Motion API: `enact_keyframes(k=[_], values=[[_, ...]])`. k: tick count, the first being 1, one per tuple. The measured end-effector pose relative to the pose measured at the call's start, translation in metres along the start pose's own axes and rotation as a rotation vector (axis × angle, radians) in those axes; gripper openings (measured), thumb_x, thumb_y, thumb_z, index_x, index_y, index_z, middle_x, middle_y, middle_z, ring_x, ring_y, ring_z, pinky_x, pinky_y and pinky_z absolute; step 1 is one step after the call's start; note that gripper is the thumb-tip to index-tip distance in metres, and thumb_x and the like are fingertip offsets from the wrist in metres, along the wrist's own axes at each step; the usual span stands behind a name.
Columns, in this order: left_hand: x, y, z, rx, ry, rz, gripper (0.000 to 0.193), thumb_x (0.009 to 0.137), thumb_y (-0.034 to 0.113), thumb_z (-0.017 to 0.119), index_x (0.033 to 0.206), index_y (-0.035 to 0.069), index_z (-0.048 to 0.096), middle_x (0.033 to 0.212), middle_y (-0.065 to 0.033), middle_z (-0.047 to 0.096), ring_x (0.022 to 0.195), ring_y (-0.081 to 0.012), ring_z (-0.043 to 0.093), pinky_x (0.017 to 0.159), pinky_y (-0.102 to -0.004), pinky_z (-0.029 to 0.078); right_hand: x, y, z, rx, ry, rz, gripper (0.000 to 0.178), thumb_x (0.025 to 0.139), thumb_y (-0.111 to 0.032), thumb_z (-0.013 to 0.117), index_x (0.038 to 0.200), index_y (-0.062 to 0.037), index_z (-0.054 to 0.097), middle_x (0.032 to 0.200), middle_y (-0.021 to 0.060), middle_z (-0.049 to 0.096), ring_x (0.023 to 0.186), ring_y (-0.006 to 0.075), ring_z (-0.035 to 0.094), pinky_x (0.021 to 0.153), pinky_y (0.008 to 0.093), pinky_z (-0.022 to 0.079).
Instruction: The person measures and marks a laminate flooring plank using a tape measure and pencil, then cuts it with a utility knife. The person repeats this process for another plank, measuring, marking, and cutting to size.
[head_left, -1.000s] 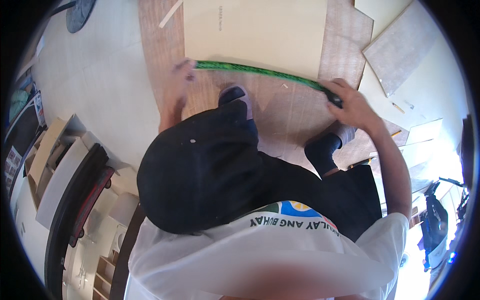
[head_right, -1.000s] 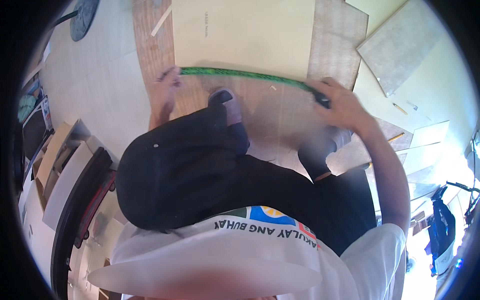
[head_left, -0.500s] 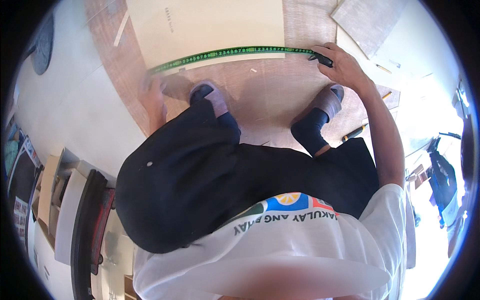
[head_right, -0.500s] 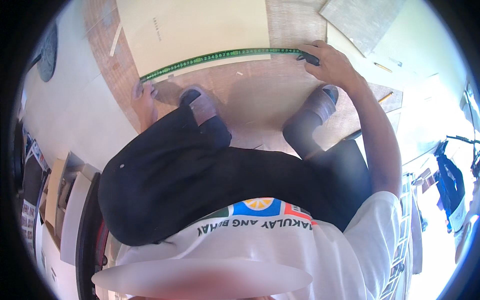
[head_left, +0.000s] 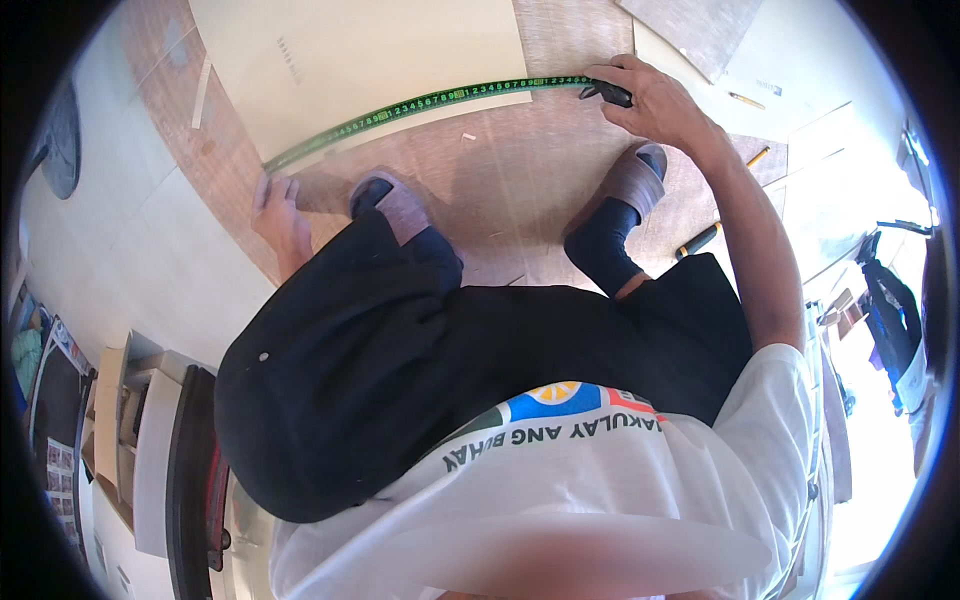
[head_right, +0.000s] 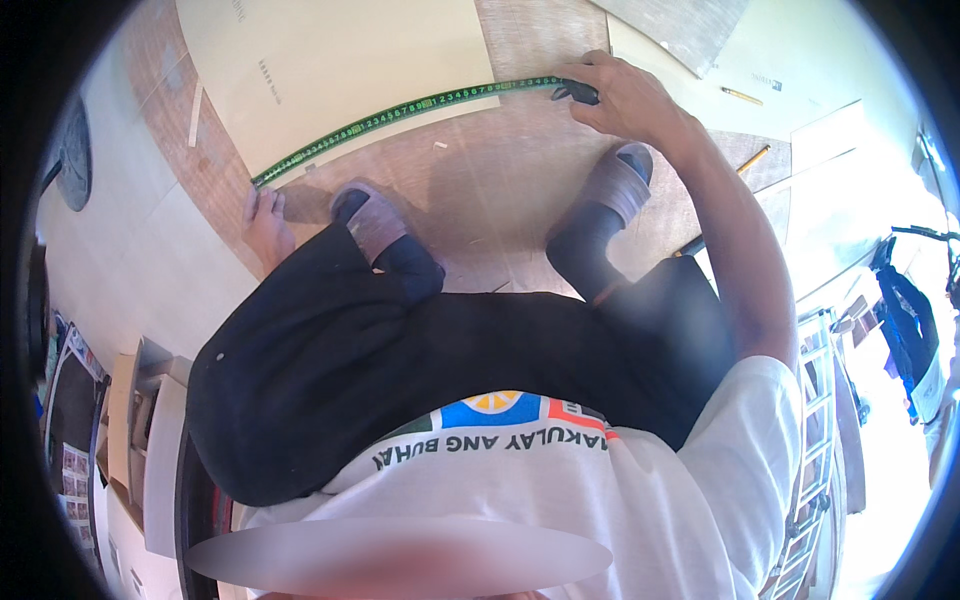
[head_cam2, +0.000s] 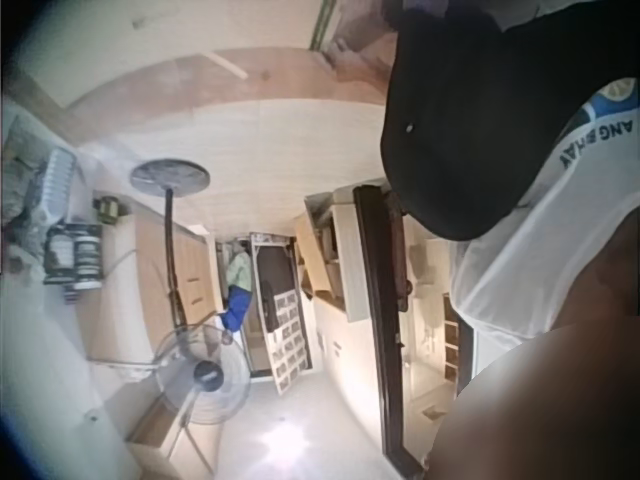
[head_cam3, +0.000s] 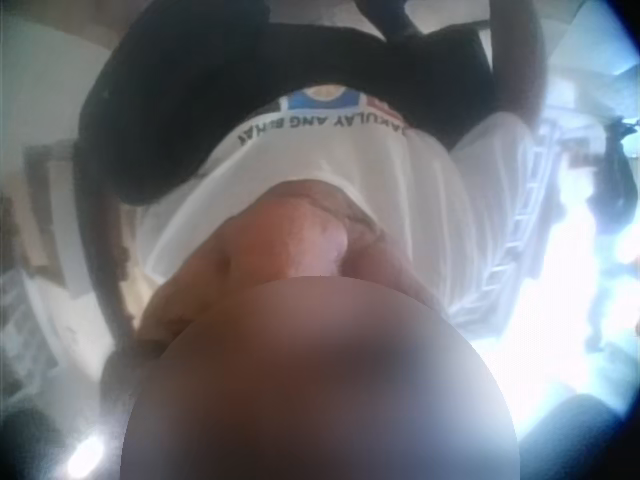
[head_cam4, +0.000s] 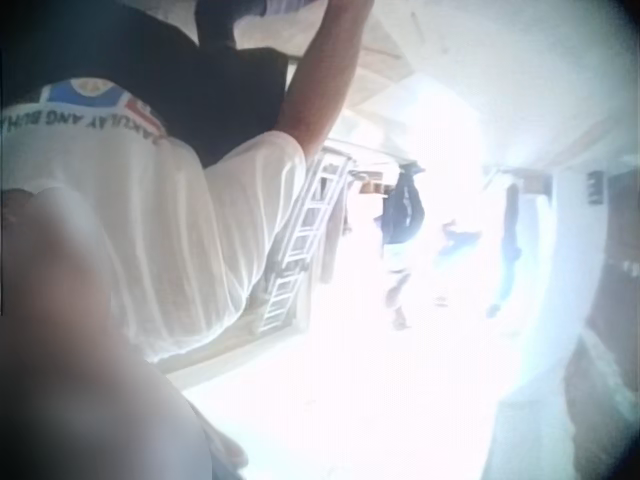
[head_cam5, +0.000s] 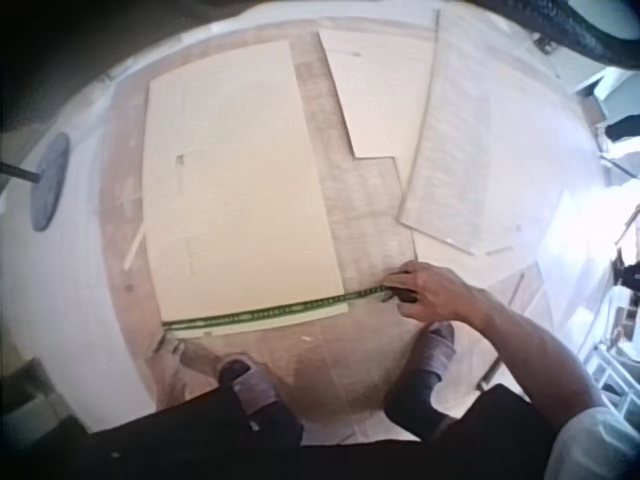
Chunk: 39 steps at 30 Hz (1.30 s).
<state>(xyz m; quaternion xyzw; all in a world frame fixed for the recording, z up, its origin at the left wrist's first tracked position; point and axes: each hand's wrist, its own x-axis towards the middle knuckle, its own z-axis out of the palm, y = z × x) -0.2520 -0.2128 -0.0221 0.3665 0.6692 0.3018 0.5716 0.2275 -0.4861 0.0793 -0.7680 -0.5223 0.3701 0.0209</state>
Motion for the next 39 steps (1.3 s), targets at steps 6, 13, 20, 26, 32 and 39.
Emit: enact_keyframes(k=[6, 13, 20, 26, 32, 39], values=[[0.0, -0.001, 0.004, 0.02, 0.034, 0.01, 0.044, 0.095, -0.004, 0.063, 0.137, -0.01, 0.053, 0.108, -0.0123, 0.066, 0.093, -0.0189, 0.066, 0.08, -0.0334, 0.055, 0.001, 0.005, 0.005, -0.041, 0.007, 0.003, 0.053, 0.082, -0.022, 0.063, 0.134, -0.0166, 0.064, 0.13, 0.0159, 0.062, 0.113, 0.0341, 0.065, 0.1, 0.0433, 0.053], [0.002, -0.002, 0.005, 0.023, 0.048, 0.008, 0.042, 0.096, -0.003, 0.062, 0.137, -0.009, 0.054, 0.106, -0.01, 0.066, 0.087, -0.0165, 0.064, 0.078, -0.0319, 0.054, 0.001, 0.006, 0.006, -0.027, 0.02, -0.01, 0.051, 0.082, -0.018, 0.064, 0.133, -0.0136, 0.064, 0.129, 0.0158, 0.062, 0.11, 0.0345, 0.065, 0.099, 0.0424, 0.053], [0.004, -0.006, 0.004, 0.017, 0.047, 0.024, 0.04, 0.096, -0.003, 0.062, 0.136, -0.009, 0.056, 0.103, -0.0084, 0.066, 0.083, -0.015, 0.062, 0.074, -0.0298, 0.054, 0.001, 0.004, 0.006, -0.05, 0.022, -0.008, 0.052, 0.082, -0.018, 0.064, 0.134, -0.0148, 0.064, 0.13, 0.016, 0.062, 0.111, 0.0343, 0.065, 0.101, 0.0423, 0.053], [0.002, -0.003, 0.008, 0.045, 0.082, 0.02, 0.041, 0.096, -0.003, 0.063, 0.136, -0.008, 0.056, 0.104, -0.0081, 0.065, 0.082, -0.0154, 0.062, 0.073, -0.0295, 0.054, 0.002, 0.005, 0.006, -0.057, 0.01, -0.006, 0.052, 0.083, -0.018, 0.063, 0.134, -0.016, 0.064, 0.131, 0.0152, 0.061, 0.111, 0.0339, 0.065, 0.1, 0.0422, 0.053], [-0.007, 0.002, 0.017, 0.058, 0.116, 0.022, 0.043, 0.096, -0.003, 0.063, 0.138, -0.009, 0.053, 0.104, -0.0081, 0.064, 0.083, -0.0149, 0.062, 0.072, -0.0289, 0.054, 0.003, 0.008, 0.008, -0.058, 0.019, -0.01, 0.051, 0.083, -0.018, 0.064, 0.134, -0.0162, 0.063, 0.13, 0.0145, 0.062, 0.111, 0.0342, 0.065, 0.1, 0.0425, 0.053], [-0.01, 0.006, 0.019, 0.08, 0.109, 0.024, 0.045, 0.096, -0.003, 0.062, 0.14, -0.009, 0.052, 0.103, -0.0078, 0.064, 0.083, -0.015, 0.061, 0.073, -0.0289, 0.053, 0.003, 0.005, 0.005, -0.025, 0.002, 0.009, 0.051, 0.082, -0.018, 0.064, 0.133, -0.0154, 0.064, 0.13, 0.0148, 0.062, 0.112, 0.0349, 0.065, 0.101, 0.043, 0.052]])
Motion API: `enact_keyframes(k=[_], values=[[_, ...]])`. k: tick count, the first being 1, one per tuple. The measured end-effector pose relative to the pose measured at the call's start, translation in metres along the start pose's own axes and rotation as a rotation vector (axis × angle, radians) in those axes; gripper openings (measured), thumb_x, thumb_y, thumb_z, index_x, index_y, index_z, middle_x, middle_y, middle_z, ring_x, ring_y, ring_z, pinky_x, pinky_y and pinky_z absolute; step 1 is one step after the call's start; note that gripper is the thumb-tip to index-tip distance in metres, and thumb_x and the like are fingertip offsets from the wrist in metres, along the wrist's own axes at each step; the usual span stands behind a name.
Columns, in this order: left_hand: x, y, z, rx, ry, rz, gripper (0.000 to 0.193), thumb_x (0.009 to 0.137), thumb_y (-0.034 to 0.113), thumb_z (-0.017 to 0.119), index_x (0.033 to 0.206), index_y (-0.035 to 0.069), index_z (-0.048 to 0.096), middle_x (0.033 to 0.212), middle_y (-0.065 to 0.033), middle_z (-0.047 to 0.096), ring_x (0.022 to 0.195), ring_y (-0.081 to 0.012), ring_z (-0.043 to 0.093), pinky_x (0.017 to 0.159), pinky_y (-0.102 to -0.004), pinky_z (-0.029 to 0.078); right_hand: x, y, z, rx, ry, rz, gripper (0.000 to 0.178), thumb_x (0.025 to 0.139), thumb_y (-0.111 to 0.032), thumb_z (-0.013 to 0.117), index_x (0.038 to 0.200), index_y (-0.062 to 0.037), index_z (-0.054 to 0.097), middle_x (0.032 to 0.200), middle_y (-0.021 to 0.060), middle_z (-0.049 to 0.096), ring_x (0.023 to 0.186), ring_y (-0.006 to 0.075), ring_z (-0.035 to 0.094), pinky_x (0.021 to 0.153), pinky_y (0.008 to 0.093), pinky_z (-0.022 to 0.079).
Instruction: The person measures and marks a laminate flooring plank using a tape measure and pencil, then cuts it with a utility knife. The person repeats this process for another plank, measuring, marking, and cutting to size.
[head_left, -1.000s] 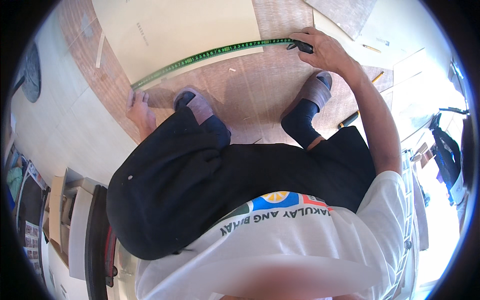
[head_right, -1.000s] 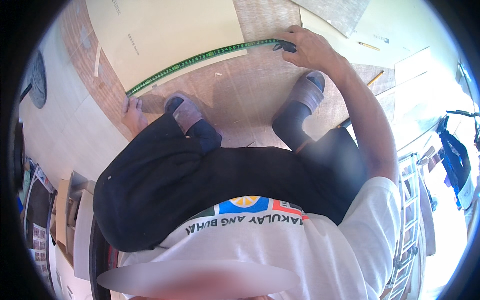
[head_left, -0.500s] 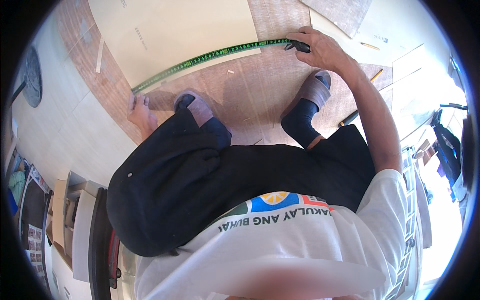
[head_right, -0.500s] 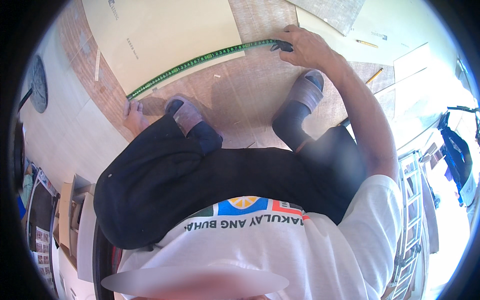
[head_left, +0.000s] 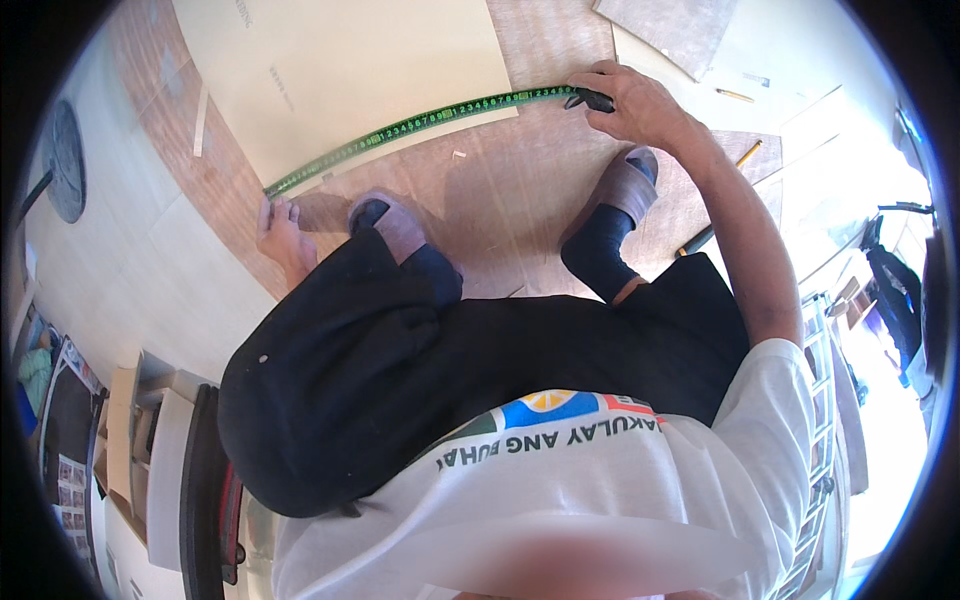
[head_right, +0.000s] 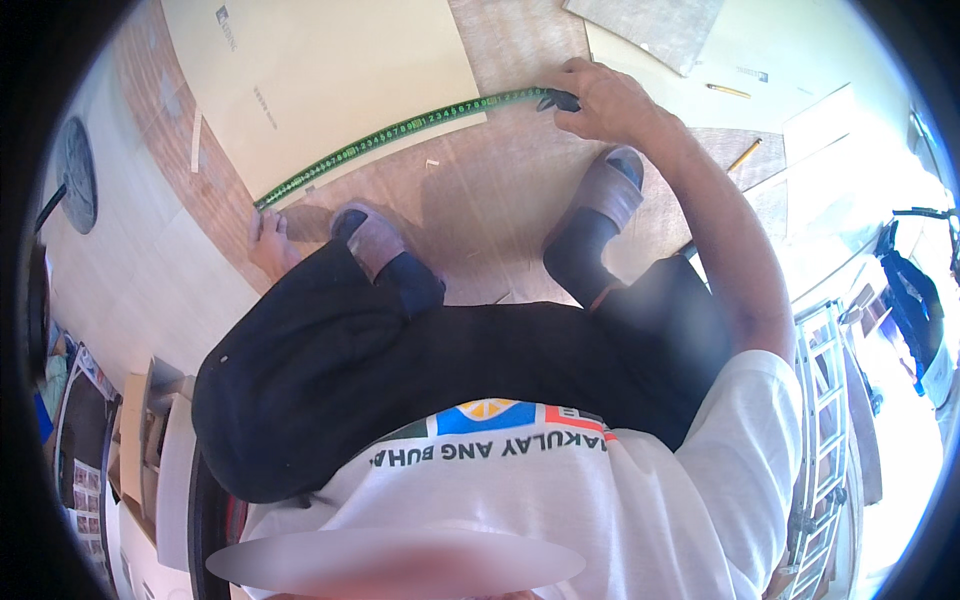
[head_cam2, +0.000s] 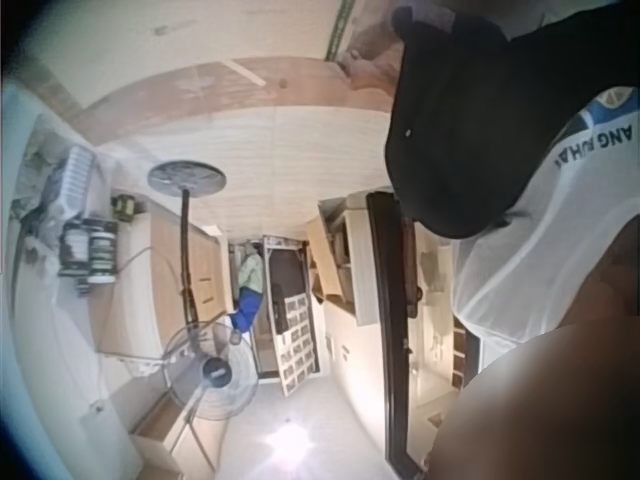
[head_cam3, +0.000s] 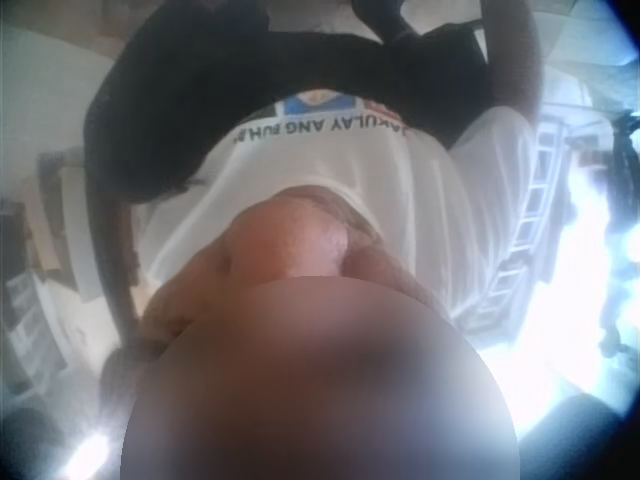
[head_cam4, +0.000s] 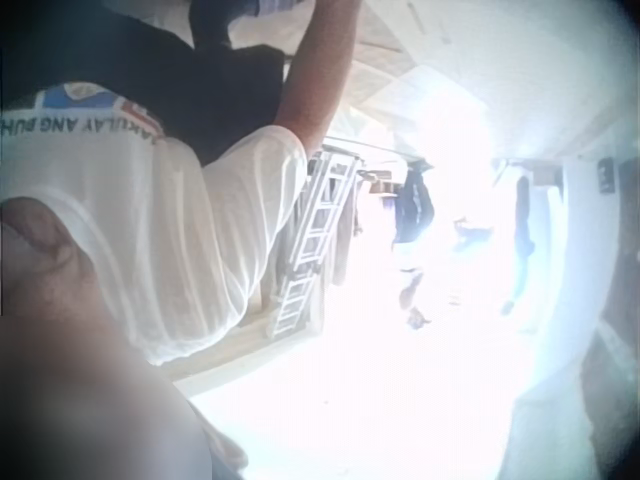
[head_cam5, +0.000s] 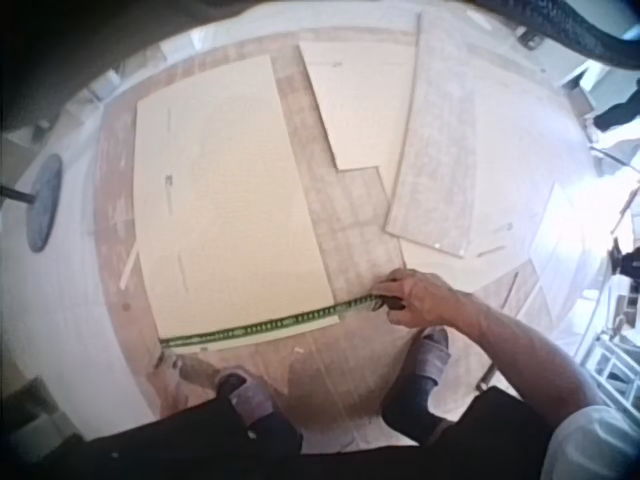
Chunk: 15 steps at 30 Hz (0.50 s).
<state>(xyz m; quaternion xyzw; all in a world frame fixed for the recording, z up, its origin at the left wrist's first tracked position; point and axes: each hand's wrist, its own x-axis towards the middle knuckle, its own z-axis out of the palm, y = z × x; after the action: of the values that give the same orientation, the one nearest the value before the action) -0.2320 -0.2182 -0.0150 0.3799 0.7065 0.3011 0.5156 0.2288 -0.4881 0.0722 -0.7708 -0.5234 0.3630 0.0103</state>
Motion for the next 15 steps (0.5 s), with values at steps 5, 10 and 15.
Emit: enact_keyframes(k=[5, 10, 15], values=[[0.001, -0.001, -0.003, -0.015, -0.042, -0.012, 0.045, 0.097, -0.001, 0.06, 0.14, -0.009, 0.051, 0.107, -0.0087, 0.065, 0.089, -0.0162, 0.062, 0.079, -0.0303, 0.052, 0.001, 0.007, 0.003, 0.036, -0.032, 0.012, 0.052, 0.082, -0.02, 0.065, 0.133, -0.0156, 0.064, 0.131, 0.0152, 0.062, 0.114, 0.0356, 0.063, 0.1, 0.0431, 0.052], [0.005, -0.001, -0.012, 0.07, -0.121, -0.022, 0.045, 0.096, 0.0, 0.058, 0.14, -0.005, 0.051, 0.116, -0.0093, 0.063, 0.1, -0.0193, 0.061, 0.087, -0.0331, 0.051, 0.004, 0.002, 0.008, 0.059, 0.011, -0.088, 0.053, 0.08, -0.022, 0.066, 0.133, -0.0157, 0.062, 0.13, 0.0173, 0.061, 0.114, 0.0379, 0.061, 0.099, 0.0446, 0.052], [0.027, -0.016, -0.026, -0.045, -0.129, -0.06, 0.039, 0.094, 0.0, 0.061, 0.132, 0.0, 0.057, 0.105, -0.0044, 0.06, 0.088, -0.0132, 0.058, 0.073, -0.0275, 0.049, -0.01, -0.026, -0.035, 0.112, -0.094, -0.065, 0.052, 0.083, -0.027, 0.065, 0.134, -0.0169, 0.06, 0.124, 0.0176, 0.061, 0.116, 0.0383, 0.059, 0.099, 0.0476, 0.049]])
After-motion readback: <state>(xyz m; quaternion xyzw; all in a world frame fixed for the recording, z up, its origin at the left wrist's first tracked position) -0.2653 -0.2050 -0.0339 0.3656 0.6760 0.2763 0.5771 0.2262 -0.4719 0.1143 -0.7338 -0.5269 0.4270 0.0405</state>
